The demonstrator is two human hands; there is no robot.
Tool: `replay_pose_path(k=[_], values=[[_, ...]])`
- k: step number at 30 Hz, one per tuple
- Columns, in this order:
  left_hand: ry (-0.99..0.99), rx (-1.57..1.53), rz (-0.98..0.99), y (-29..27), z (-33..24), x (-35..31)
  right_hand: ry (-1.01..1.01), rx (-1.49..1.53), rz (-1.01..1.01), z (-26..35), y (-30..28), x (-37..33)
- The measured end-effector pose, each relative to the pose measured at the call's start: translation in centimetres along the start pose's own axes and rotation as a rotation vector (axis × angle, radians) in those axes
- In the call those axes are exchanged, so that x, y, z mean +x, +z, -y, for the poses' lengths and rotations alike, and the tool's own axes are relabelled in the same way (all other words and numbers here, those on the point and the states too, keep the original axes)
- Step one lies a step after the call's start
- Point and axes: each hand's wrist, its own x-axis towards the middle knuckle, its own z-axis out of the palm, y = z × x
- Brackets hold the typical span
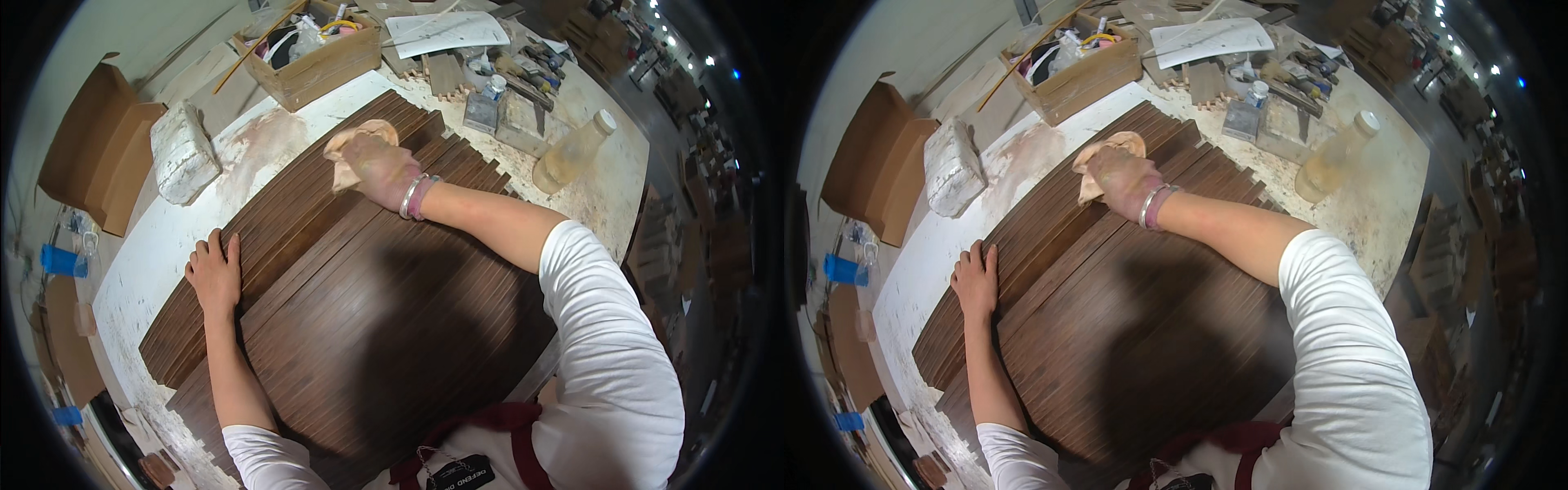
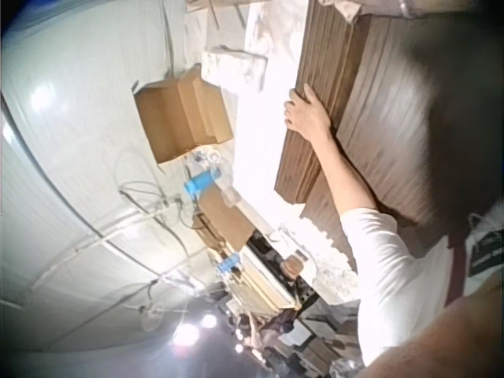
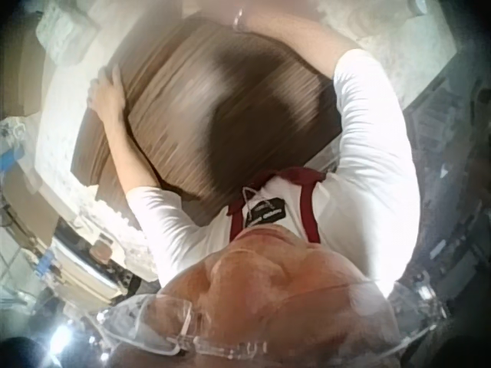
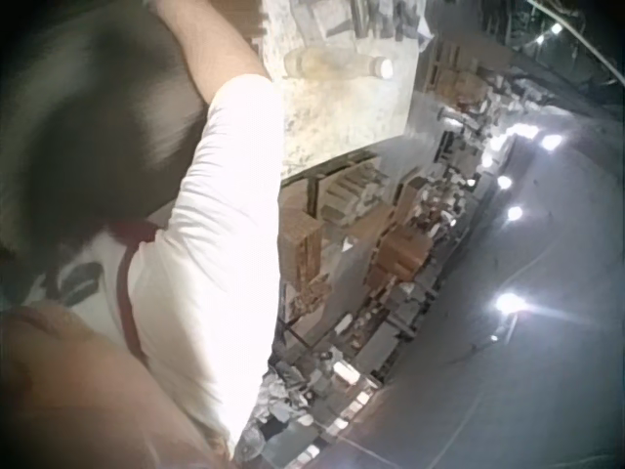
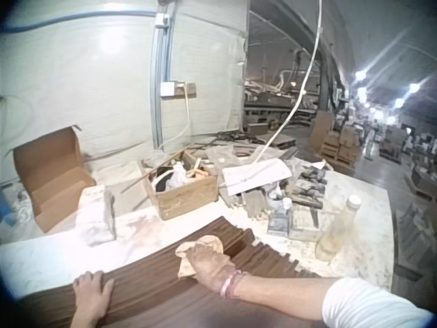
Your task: The person pours a liquid from a bottle onto a cloth and then wipes the surface of several wood panels.
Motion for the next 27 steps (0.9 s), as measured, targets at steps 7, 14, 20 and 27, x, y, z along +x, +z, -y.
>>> replay_pose_path(k=[7,14,20,27], values=[[0.055,-0.007,0.002,0.5,-0.1,0.9,0.645,-0.041,-0.047,-13.0,-6.0,4.0],[0.176,-0.070,-0.073,1.8,-5.6,2.4,-0.377,-0.128,-0.155,-2.2,-1.4,1.8],[0.138,-0.066,-0.018,1.1,-6.8,2.6,0.061,-0.191,-0.028,-7.7,-3.0,3.4],[0.113,-0.045,0.011,1.2,-6.8,3.4,-0.114,-0.158,0.136,-1.3,0.3,0.6]])
